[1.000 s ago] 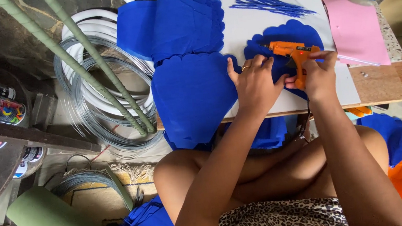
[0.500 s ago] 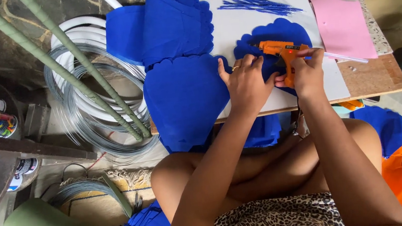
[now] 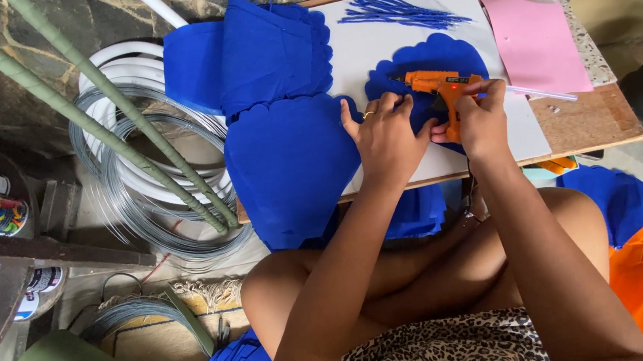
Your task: Trimming the edges of blue fabric petals and gluing thin support wires to them using a hot glue gun.
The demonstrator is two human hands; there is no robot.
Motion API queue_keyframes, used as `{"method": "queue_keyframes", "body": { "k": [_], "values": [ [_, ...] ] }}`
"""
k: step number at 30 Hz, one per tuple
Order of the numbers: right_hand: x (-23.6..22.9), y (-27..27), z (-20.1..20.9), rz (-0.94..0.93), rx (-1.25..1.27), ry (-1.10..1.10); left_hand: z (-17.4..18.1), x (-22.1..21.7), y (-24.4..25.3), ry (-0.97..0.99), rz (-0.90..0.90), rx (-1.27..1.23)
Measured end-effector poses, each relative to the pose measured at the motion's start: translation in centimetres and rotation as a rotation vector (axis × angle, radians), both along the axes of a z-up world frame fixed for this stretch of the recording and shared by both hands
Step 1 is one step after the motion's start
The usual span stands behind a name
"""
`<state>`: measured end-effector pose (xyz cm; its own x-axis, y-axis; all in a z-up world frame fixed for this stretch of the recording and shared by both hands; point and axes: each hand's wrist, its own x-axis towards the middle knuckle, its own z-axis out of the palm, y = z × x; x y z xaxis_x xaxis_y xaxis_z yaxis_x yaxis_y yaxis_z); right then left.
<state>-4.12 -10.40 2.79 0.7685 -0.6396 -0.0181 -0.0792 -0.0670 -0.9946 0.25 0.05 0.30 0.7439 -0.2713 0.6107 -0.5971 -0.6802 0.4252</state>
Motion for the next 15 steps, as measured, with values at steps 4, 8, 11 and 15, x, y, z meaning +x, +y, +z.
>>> {"method": "queue_keyframes", "body": {
  "k": [4, 8, 11, 15],
  "values": [
    [0.05, -0.07, -0.23, 0.004, -0.018, -0.001, 0.05, -0.05, -0.01, 0.000, 0.001, 0.006],
    [0.07, 0.11, -0.16, 0.005, -0.018, -0.018, -0.66, 0.22, -0.19, -0.034, 0.019, 0.013],
    [0.05, 0.15, 0.00, 0.009, -0.036, -0.019, -0.59, 0.23, -0.24, -0.035, 0.025, 0.016],
    [-0.06, 0.44, 0.47, 0.015, -0.046, -0.017, -0.48, 0.11, -0.19, -0.022, 0.025, 0.016]
  ]
}}
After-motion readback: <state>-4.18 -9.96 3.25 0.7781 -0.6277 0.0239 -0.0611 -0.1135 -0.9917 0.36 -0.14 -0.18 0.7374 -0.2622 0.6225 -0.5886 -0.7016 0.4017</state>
